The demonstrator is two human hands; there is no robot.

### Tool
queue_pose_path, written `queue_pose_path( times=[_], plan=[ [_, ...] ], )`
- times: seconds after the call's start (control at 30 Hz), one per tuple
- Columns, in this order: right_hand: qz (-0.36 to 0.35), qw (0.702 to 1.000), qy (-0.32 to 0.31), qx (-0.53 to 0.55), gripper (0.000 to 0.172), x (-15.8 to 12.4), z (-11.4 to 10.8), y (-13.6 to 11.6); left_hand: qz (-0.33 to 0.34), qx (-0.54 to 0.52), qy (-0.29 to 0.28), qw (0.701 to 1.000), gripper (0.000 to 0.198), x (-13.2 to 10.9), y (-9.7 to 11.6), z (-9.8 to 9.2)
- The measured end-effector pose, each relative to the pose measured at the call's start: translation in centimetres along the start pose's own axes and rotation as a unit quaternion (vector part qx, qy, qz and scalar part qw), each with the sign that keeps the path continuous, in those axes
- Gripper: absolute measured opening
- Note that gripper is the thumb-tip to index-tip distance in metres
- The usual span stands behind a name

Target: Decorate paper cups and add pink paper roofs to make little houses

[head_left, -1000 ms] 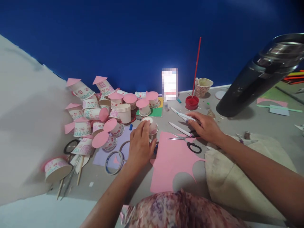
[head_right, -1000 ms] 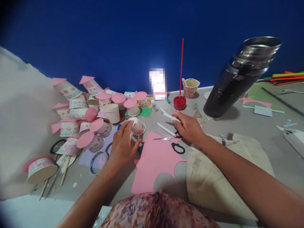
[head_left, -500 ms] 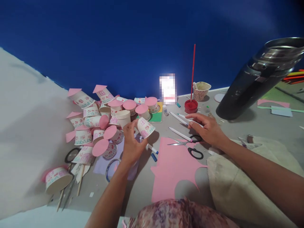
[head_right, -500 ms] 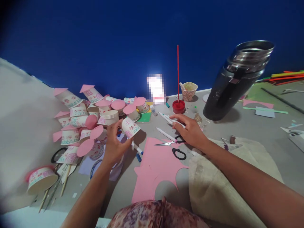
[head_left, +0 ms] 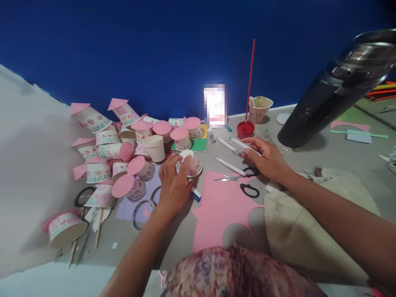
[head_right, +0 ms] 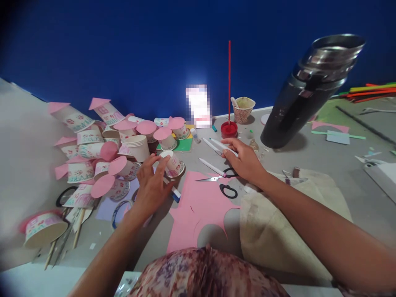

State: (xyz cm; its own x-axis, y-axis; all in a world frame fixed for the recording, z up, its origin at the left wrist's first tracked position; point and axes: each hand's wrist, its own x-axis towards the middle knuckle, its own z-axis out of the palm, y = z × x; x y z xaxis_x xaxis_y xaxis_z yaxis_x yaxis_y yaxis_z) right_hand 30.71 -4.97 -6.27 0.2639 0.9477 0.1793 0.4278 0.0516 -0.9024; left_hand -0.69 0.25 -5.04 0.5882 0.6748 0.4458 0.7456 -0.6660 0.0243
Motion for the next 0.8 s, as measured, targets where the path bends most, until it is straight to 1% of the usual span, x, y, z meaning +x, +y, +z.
queue_pose_path(
  times=[0.03,0.1,0.17,0.2,0.27,0.37,0.43,0.53,0.6,0.73,0.8],
  plan=[
    [0.002,1.0,0.003,0.001,0.031,0.1,-0.1,0.0,-0.001,-0.004,-0.008,1.0,0.072,-0.2,0.3,-0.6],
    [0.003,1.0,0.004,-0.01,0.029,0.2,-0.2,-0.1,0.009,-0.016,-0.016,1.0,0.062,-0.5,0.7,-1.8],
    [-0.001,0.999,0.001,-0.05,0.028,0.2,-0.2,-0.1,0.021,-0.027,-0.009,0.999,0.05,-0.8,0.9,-2.9],
    [-0.005,0.997,-0.002,-0.075,0.029,0.2,-0.2,-0.1,0.022,-0.029,-0.004,0.999,0.046,-0.8,0.9,-3.3],
    [-0.013,0.992,-0.008,-0.125,0.033,0.1,0.0,0.0,0.01,-0.029,0.017,0.999,0.046,-0.8,1.0,-3.6],
    [-0.025,0.983,-0.004,-0.182,0.04,0.1,0.1,0.3,-0.01,-0.028,0.05,0.998,0.048,-0.6,1.5,-3.3],
    [-0.033,0.976,0.01,-0.214,0.037,0.2,0.0,0.6,-0.017,-0.024,0.058,0.998,0.048,-0.5,2.1,-2.6],
    [-0.044,0.967,0.028,-0.25,0.027,0.7,-0.2,1.3,-0.031,-0.011,0.046,0.998,0.055,-0.5,2.7,-1.4],
    [-0.05,0.962,0.031,-0.266,0.024,1.1,-0.2,1.9,-0.043,0.0,0.03,0.999,0.061,-0.5,2.5,-0.8],
    [-0.058,0.956,0.027,-0.285,0.024,1.3,0.3,2.6,-0.059,0.017,0.0,0.998,0.069,-0.3,1.3,-0.3],
    [-0.061,0.954,0.026,-0.292,0.026,1.2,0.5,2.8,-0.066,0.023,-0.005,0.998,0.07,0.1,0.8,-0.2]
  ],
)
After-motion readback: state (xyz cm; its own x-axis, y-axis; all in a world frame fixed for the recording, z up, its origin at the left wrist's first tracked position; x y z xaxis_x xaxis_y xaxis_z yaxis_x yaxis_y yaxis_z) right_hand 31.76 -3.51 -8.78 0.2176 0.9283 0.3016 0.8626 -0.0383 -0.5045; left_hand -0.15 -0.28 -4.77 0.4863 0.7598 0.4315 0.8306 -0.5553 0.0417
